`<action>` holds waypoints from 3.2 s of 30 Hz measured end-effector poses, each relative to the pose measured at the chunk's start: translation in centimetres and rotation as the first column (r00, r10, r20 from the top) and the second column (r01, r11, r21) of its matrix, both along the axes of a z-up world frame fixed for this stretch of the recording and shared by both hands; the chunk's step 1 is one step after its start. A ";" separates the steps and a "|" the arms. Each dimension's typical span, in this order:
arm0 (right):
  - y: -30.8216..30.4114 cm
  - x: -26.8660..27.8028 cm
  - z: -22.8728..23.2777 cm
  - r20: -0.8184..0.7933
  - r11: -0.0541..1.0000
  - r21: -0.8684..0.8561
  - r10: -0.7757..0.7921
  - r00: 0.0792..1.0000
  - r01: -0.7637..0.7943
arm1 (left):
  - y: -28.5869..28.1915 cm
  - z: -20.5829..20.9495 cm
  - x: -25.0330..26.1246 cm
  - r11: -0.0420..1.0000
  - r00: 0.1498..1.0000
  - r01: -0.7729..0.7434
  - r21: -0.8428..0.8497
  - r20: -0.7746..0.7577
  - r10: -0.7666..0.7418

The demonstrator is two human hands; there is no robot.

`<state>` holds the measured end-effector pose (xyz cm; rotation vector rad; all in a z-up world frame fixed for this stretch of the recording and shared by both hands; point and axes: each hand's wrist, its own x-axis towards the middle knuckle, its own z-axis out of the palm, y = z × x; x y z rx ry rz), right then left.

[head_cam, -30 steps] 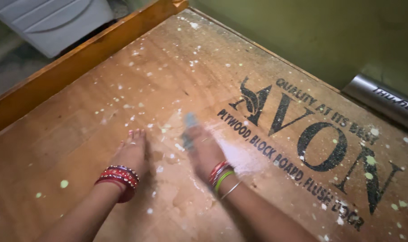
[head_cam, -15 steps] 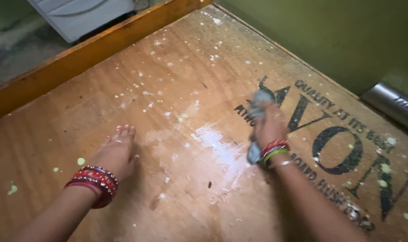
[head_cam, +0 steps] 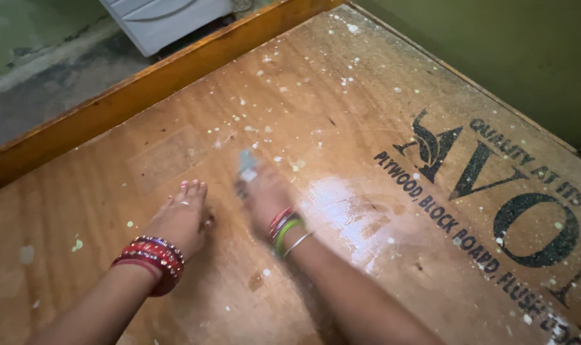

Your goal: The person wipes a large plywood sheet with a cloth, moving from the center to the edges and corners. They also clean the wooden bed frame and headboard, using a small metal bowl to hold the cleaning liquid.

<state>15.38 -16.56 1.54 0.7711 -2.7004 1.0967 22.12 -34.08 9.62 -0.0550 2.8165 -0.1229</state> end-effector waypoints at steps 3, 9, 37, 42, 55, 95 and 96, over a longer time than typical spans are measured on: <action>-2.4 5.2 0.5 -0.132 0.919 0.186 0.373 0.918 -0.347 | -0.8 -0.1 1.5 0.999 0.998 -0.051 0.017 0.028 0.050; 2.5 5.8 0.1 0.118 0.883 0.114 0.442 0.889 -0.454 | -1.9 -0.5 3.0 0.998 0.997 -0.063 -0.001 0.045 0.063; -1.6 2.7 -2.5 0.024 0.902 0.425 0.078 0.997 -0.080 | -19.7 -4.1 -0.7 0.981 0.989 -0.148 0.127 -0.003 0.150; -18.4 4.7 0.8 0.053 0.836 0.368 0.418 0.907 -0.407 | -24.3 -1.0 -3.0 0.990 0.962 -0.140 0.019 0.241 0.132; -19.4 -8.6 -0.3 -0.022 0.861 0.405 -0.326 0.945 0.306 | -25.1 -0.9 -5.1 0.949 0.911 -0.255 0.184 0.374 0.172; 2.3 17.5 1.9 -0.071 0.804 0.440 -0.413 0.908 0.400 | -11.6 -1.2 3.8 0.995 0.983 0.049 0.085 0.174 -0.063; 4.4 18.4 1.6 -0.109 0.792 0.434 -0.426 0.898 0.428 | -9.7 -1.1 3.5 0.992 0.975 0.100 0.076 0.190 -0.113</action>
